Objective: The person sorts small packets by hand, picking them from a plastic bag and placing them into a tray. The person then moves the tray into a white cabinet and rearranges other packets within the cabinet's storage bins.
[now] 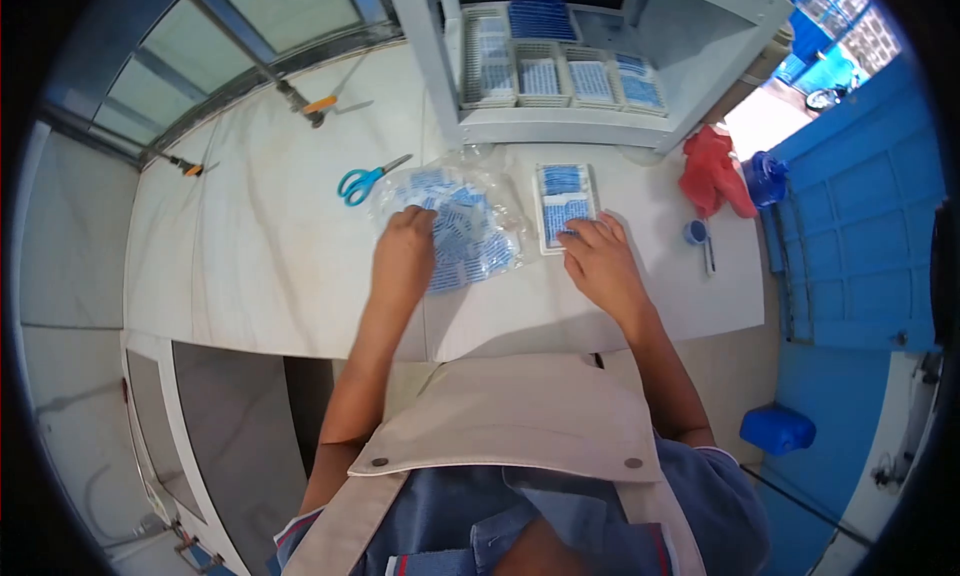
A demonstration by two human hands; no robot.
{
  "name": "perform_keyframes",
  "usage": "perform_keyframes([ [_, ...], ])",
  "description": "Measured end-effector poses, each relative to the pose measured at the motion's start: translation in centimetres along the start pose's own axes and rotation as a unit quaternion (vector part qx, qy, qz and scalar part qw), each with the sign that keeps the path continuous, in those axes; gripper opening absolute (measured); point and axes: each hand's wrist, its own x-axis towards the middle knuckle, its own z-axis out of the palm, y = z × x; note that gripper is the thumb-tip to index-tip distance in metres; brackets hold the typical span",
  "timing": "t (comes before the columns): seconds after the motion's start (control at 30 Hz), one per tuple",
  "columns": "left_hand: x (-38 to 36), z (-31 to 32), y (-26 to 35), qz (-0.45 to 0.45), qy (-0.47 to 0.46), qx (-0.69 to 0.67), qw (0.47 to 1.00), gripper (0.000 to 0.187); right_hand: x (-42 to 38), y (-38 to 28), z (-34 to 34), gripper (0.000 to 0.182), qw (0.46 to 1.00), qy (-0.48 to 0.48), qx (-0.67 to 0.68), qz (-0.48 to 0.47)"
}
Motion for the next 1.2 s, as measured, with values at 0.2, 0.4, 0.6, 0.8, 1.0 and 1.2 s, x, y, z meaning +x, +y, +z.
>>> perform_keyframes([
  [0.2, -2.0, -2.4, -1.9, -0.008, -0.039, 0.164, 0.986, 0.047, 1.1, -0.6, -1.3, 0.017, 0.999, -0.037, 0.019, 0.001],
  [0.4, -2.2, -1.2, -1.8, -0.058, -0.134, 0.13, 0.981, 0.051, 2.4, -0.1, -2.0, 0.009, 0.998, -0.053, 0.036, 0.018],
  [0.6, -1.9, -1.3, -1.7, -0.05, -0.114, 0.192, 0.974, 0.034, 3.7, -0.2, -1.9, 0.005, 0.99, 0.0, 0.135, 0.029],
  [0.8, 2.4, -2.3, -0.7, -0.051, -0.192, -0.113, 0.974, 0.023, 6.8, -0.6, -1.5, 0.015, 0.956, -0.063, 0.284, 0.026],
  [1.0, 3.6, 1.7, -2.7, 0.081, -0.285, -0.14, 0.945, 0.032, 10.4, -4.5, 3.5, 0.022, 0.966, -0.036, 0.217, -0.139],
  [1.2, 2.5, -0.1, -1.4, 0.139, -0.305, 0.007, 0.942, 0.042, 12.9, -5.8, 3.2, 0.02, 0.956, -0.232, 0.106, -0.144],
])
